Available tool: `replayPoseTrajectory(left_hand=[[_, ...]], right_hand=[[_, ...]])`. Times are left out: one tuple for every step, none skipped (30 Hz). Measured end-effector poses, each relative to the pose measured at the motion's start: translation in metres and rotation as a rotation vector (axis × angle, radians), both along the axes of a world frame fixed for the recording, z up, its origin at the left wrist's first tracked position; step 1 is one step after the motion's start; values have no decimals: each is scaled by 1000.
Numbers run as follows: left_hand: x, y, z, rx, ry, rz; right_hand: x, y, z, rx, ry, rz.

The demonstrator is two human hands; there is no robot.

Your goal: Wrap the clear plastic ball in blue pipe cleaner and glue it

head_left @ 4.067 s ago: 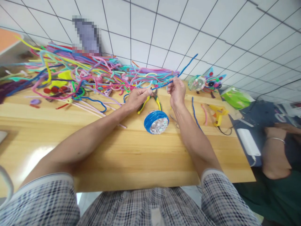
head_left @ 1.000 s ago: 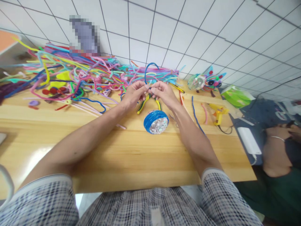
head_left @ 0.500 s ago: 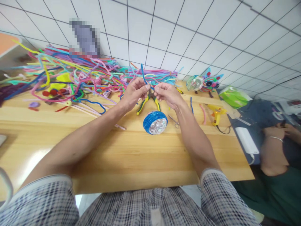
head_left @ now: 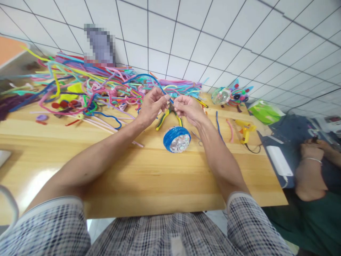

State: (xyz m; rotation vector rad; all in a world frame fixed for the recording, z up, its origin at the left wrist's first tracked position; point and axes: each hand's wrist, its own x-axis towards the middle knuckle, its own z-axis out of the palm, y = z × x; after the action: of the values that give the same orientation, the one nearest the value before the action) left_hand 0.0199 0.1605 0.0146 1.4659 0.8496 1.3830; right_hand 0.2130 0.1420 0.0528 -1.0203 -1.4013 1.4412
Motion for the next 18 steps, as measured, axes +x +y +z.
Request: replayPoseTrajectory(left_hand=[[0,1,-1,-7,-10,17],[0,2,-2,-15,-24,33],[0,3,-2,-23,-37,46],[0,3,-3,-30,-49,53],[0,4,-4,-34,-62,55],[0,5,-5,-34,-78,53],[1,5,-6,-32,-99,50],[1,6,-7,-31,-124,44],[2,7,-9,-29,-153,38],[3,8,-11,-28,-184,32],[4,9,-13,-28,-213,27],[6,9,-14,-27,-238,23],[7,10,-15,-24,-257,20],[7,10,-16,-21,-270,16],[8,10,-17,-19,-281,13],[9,10,-17,-20,-289,11],[9,9,-18,-25,-299,9],[9,8,-18,-35,-312,8]], right_hand=[[-1,0,0,24,-9,-12],[-1,0,-1,59,-21,-27],[-2,-1,-1,102,-36,-48],[-3,-1,-2,149,-58,-71],[-3,-1,-2,193,-86,-94],[-4,-2,-4,233,-119,-117],[-4,-2,-5,265,-155,-137],[-5,-1,-7,294,-191,-155],[-5,-1,-8,318,-231,-168],[-4,0,-10,339,-273,-176],[-4,1,-12,356,-315,-182],[-4,2,-14,367,-356,-182],[-3,2,-15,370,-393,-175],[-3,3,-15,366,-421,-165],[-3,3,-15,358,-436,-151],[-3,2,-15,351,-438,-136],[-3,1,-14,348,-430,-120],[-3,0,-12,349,-415,-104]])
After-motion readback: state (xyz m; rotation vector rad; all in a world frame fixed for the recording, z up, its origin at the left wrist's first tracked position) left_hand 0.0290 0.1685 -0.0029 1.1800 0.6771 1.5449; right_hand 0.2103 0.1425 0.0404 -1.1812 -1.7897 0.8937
